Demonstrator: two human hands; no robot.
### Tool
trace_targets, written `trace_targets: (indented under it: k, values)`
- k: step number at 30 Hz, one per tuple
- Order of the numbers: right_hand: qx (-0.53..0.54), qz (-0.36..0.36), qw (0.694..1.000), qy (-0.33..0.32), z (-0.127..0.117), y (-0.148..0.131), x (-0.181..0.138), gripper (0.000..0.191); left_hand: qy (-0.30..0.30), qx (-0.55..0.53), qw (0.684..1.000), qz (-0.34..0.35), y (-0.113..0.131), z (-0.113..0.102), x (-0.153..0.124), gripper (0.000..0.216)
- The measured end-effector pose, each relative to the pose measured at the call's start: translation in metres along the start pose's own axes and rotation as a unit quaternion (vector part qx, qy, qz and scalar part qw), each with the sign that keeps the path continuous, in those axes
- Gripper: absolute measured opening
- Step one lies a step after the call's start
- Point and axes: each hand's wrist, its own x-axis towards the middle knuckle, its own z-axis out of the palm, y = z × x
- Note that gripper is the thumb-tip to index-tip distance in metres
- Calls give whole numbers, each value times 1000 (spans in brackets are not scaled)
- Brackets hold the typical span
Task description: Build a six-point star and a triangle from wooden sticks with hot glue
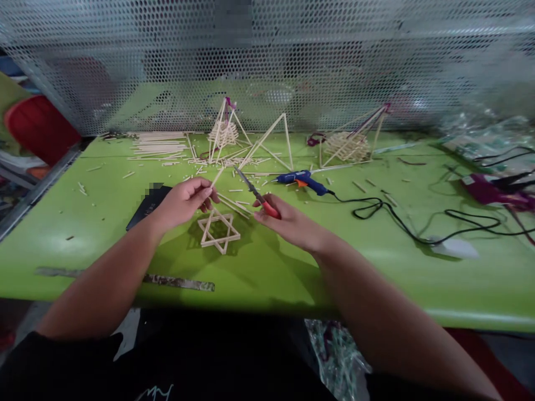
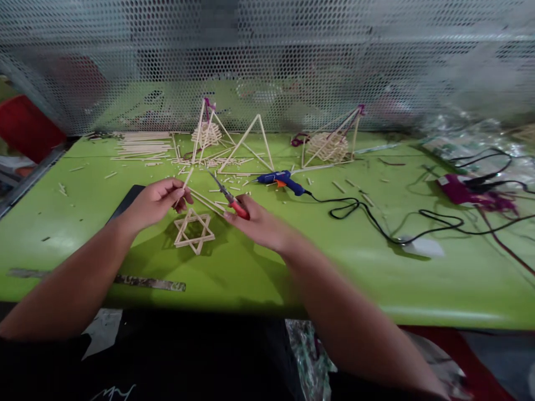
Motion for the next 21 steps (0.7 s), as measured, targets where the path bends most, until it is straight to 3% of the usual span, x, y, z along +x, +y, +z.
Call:
trace_targets:
  k: [4,21]
  values:
    - [-58,1,998,-24,2,-7,-5,55,-20,-10,1000,-8,4,4,-1,34]
    - [-46,1,999,-23,8,-9,-2,49,-1,42,999,-34,4,6,1,30]
